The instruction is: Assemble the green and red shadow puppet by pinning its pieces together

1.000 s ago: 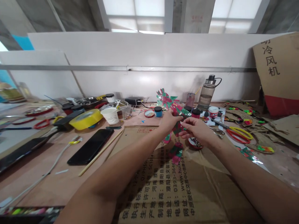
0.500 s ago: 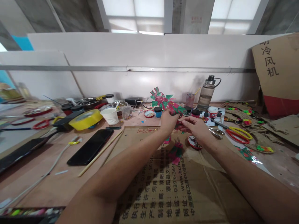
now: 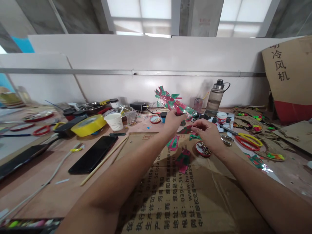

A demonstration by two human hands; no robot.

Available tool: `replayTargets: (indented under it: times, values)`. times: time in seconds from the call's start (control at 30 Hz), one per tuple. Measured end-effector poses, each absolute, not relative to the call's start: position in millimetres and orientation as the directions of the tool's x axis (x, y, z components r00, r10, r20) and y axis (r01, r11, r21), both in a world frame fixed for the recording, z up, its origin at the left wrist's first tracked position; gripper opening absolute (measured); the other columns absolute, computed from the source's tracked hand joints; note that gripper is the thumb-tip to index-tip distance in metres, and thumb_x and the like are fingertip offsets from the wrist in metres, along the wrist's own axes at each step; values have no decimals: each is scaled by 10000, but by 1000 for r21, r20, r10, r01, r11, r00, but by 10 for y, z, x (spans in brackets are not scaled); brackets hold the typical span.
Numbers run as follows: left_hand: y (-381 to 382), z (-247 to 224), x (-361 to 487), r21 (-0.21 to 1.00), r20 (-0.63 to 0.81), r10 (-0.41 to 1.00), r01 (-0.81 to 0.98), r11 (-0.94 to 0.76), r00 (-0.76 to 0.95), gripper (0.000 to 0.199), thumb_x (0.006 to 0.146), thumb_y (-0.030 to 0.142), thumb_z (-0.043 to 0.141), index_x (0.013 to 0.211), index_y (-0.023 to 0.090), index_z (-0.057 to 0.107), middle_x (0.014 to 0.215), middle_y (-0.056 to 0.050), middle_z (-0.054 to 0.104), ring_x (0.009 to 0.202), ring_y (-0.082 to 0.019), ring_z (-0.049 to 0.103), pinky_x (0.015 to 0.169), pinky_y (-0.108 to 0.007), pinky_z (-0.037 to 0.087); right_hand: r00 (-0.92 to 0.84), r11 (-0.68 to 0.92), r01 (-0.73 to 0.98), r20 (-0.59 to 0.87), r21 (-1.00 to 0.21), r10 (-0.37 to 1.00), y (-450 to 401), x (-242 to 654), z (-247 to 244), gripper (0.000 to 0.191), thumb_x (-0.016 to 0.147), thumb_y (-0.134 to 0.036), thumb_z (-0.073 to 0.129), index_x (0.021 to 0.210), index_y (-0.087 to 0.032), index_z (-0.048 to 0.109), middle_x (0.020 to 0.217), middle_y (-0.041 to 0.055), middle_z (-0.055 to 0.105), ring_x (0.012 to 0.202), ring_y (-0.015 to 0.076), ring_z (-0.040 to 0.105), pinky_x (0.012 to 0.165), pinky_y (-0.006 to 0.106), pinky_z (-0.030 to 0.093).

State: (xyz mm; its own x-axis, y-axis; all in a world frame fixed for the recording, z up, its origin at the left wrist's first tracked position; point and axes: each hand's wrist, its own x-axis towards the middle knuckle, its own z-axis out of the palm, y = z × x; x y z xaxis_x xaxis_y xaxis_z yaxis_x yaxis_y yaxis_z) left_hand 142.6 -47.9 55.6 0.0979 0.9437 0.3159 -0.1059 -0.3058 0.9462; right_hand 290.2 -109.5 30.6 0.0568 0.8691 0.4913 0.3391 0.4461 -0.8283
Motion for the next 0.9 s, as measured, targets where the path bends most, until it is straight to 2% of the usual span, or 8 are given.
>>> replayTargets:
  times: [0.1, 0.23, 0.43, 0.63, 0.8, 0.9]
  values:
    - [-459, 619, 1362, 932, 344, 919, -189, -309, 191, 222, 604, 300, 743, 693, 150, 606, 627, -5, 618, 510, -89, 474, 515, -243, 364, 36, 498, 462, 577, -733, 816, -1095, 2937, 309, 187, 761, -384, 694, 815, -208, 664, 782, 23, 675, 679, 173, 594, 618, 306, 460]
    - [-445, 619, 1352, 932, 350, 902, -191, -308, 254, 205, 606, 277, 741, 700, 150, 611, 631, -6, 622, 509, -92, 487, 513, -244, 367, 30, 539, 548, 659, -640, 752, -1097, 2967, 313, 138, 792, -346, 663, 854, -224, 681, 848, 34, 692, 795, 204, 611, 735, 348, 474]
    - [-454, 615, 1389, 926, 375, 891, -69, -370, 257, 205, 584, 258, 751, 705, 154, 622, 641, -7, 605, 560, -121, 516, 541, -263, 391, 77, 509, 560, 653, -654, 754, -1115, 2969, 351, 129, 775, -335, 671, 831, -219, 673, 851, 37, 695, 805, 213, 613, 766, 372, 480]
    - [-507, 702, 1365, 895, 402, 875, 86, -438, 270, 185, 653, 314, 708, 687, 155, 621, 618, -6, 580, 550, -124, 489, 531, -264, 369, 99, 472, 526, 602, -708, 793, -1112, 2982, 350, 161, 766, -359, 678, 837, -215, 691, 837, 41, 695, 802, 215, 617, 748, 369, 487]
    - [-565, 770, 1363, 851, 454, 839, 134, -508, 299, 129, 687, 284, 665, 714, 159, 648, 682, -11, 631, 620, -137, 521, 597, -269, 397, 123, 462, 516, 596, -721, 793, -1115, 2983, 349, 201, 765, -385, 675, 843, -202, 706, 836, 57, 696, 796, 219, 616, 738, 366, 475]
    - [-611, 797, 1367, 836, 461, 842, 184, -518, 280, 130, 689, 288, 670, 669, 169, 624, 637, 7, 606, 593, -126, 492, 587, -264, 383, 151, 458, 489, 589, -742, 794, -1110, 2977, 345, 213, 761, -398, 672, 831, -200, 706, 814, 55, 692, 784, 213, 607, 715, 349, 464]
